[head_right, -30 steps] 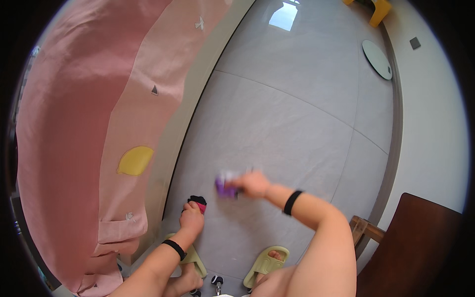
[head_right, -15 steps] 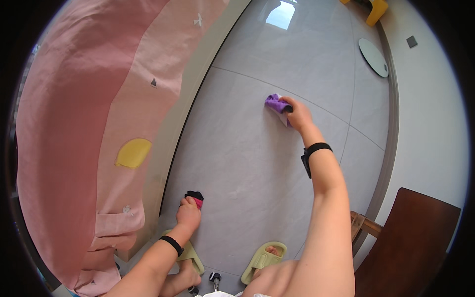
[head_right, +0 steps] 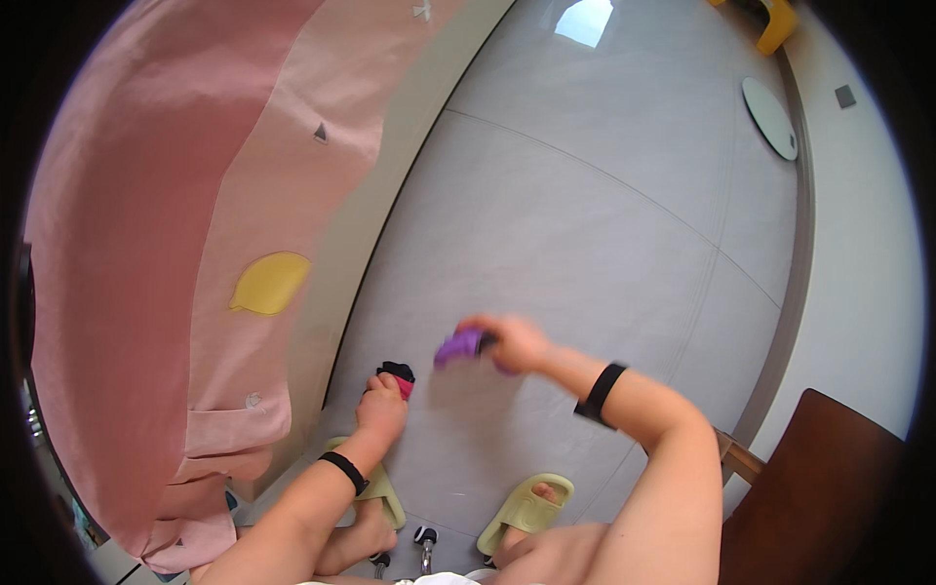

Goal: The person wipes the floor tile and the lower edge of a cabinet using a purple cloth.

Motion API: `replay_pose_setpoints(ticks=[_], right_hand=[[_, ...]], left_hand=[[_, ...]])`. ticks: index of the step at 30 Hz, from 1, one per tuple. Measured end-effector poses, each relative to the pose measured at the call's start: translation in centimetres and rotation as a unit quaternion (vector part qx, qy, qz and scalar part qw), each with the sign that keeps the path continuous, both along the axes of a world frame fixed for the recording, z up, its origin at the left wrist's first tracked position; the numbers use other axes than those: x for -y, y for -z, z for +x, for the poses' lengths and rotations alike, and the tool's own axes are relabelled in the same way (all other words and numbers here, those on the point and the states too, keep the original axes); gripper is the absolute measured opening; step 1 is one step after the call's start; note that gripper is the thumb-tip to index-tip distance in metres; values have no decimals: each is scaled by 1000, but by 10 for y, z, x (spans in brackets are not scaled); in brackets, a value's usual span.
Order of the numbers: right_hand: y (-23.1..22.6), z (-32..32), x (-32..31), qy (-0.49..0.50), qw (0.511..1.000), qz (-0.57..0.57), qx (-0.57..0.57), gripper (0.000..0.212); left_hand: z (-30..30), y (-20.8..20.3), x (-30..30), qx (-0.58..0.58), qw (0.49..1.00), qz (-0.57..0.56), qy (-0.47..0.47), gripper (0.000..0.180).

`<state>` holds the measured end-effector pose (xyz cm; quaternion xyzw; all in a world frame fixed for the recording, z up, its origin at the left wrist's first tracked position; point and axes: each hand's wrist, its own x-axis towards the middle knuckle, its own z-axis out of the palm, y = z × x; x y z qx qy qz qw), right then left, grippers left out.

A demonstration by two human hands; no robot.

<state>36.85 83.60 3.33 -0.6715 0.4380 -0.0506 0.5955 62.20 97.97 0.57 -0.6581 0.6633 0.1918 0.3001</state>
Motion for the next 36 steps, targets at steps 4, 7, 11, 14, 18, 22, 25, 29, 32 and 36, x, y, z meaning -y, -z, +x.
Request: replay_pose_setpoints(ticks=[4,7,11,14,18,22,25,29,32,36], right_hand=[[5,10,122,194,963,-183,26,46],[0,39,190,225,937,-269,-2,38],[14,79,198,232,908,-275,-215,41],[30,93,184,198,891,-322,-253,41],[38,124,131,43,903,-374,-208,39],[21,142,42,-161,921,-350,-56,24],[25,124,8,-236,913,-329,46,33],[15,82,16,-300,927,-224,-33,42],[-3,27,30,-250,963,-99,-22,50],[-42,-26,74,37,998,-22,-55,51]], left_hand=[[-4,-2,1,-17,999,-24,25,50],[-4,-9,4,-1,998,-10,67,47],[-2,1,-2,4,999,-42,33,58],[-3,2,-3,-36,998,-46,-26,58],[-1,2,-2,-36,998,-53,-6,57],[9,9,-6,-37,997,-64,-21,50],[1,11,-4,-49,996,-67,-38,47],[1,13,-6,-28,997,-73,-24,50],[-1,3,0,-20,997,-28,70,53],[5,-5,0,-20,999,-36,29,55]])
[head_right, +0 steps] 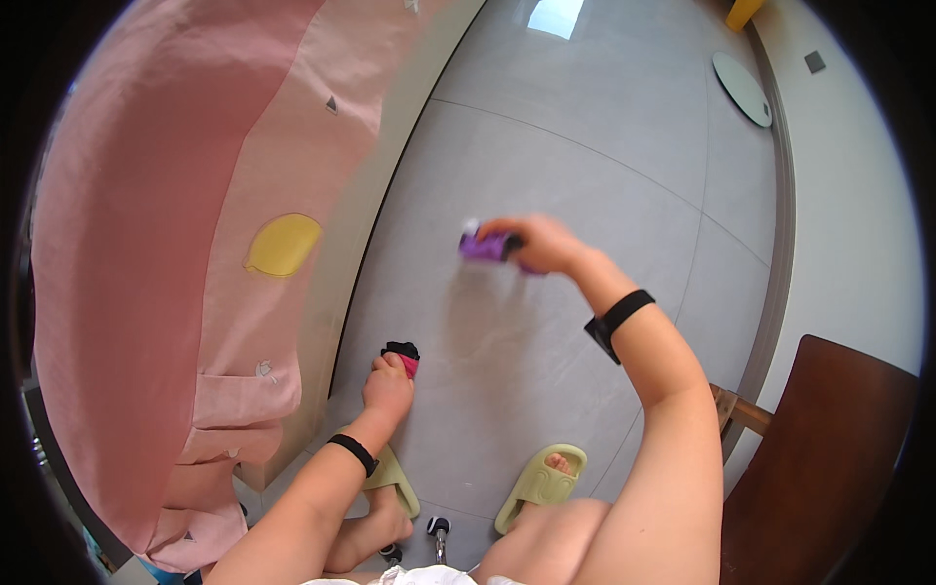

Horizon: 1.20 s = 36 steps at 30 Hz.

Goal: The person wipes the floor tile and the lower edge of a cabinet using a purple cloth.

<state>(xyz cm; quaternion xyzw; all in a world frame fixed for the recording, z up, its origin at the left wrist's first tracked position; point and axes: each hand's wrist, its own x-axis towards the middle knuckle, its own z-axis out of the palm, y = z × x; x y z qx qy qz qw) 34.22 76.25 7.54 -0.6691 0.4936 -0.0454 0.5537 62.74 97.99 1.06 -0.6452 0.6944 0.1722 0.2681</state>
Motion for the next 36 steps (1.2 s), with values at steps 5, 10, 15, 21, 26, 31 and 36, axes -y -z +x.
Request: replay_pose_setpoints(ticks=[5,10,15,21,26,31,36], right_hand=[[40,-29,19,199,940,-195,-196,42],[69,30,-57,43,966,-249,-49,42],[73,54,-212,-236,947,-163,141,48],[74,26,-184,-15,987,24,161,54],[61,-90,-73,321,934,-103,122,50],[75,-171,-24,423,869,-255,-1,41],[87,-137,-34,396,897,-190,-41,39]], left_hand=[[-9,8,-1,-11,999,-36,-21,56],[2,15,-5,-13,998,-34,-42,54],[4,20,-3,-5,999,-34,-39,54],[-10,11,2,-8,1000,-24,-18,56],[-6,9,-2,16,1000,-16,-22,56],[-11,5,0,8,999,-17,-29,55],[-7,14,-2,-13,999,-30,-26,55]])
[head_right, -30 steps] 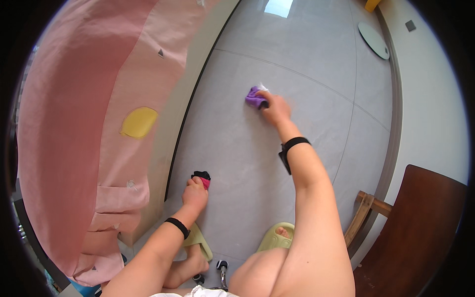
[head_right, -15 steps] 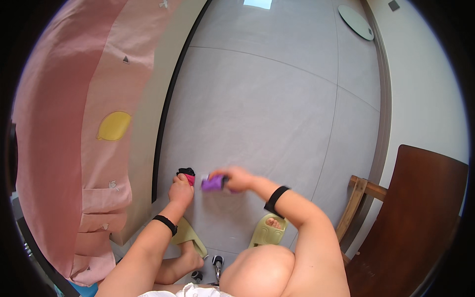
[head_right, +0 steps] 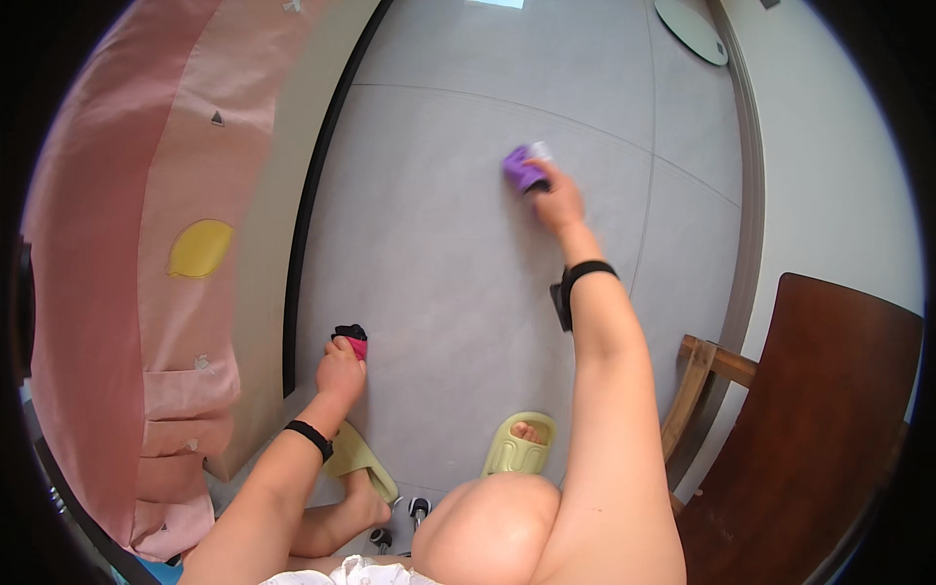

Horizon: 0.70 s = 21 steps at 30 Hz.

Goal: The person wipes the floor tile and the lower edge of a cabinet using a purple cloth.

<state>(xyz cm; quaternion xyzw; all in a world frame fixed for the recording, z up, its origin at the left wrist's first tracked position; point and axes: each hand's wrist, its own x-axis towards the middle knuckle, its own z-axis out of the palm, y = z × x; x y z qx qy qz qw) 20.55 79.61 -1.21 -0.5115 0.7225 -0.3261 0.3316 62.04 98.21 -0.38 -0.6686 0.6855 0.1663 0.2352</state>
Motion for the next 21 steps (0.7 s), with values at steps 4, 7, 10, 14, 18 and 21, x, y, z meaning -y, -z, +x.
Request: replay_pose_setpoints(ticks=[4,7,10,14,18,21], right_hand=[[-11,108,-108,-331,943,-13,12,49],[-19,148,-194,-560,823,34,87,51],[-29,147,-203,-548,827,77,94,54],[-41,100,-153,-327,879,204,281,63],[-46,-29,-93,-61,985,13,160,54],[-31,-116,-96,56,997,-21,43,46]], left_hand=[[13,-1,-3,27,1000,4,1,55],[7,3,-1,27,1000,1,1,54],[5,4,-1,27,1000,3,4,53],[10,-2,0,32,999,-1,6,53],[8,0,-1,22,999,-19,19,51],[-2,1,0,33,999,-18,28,48]])
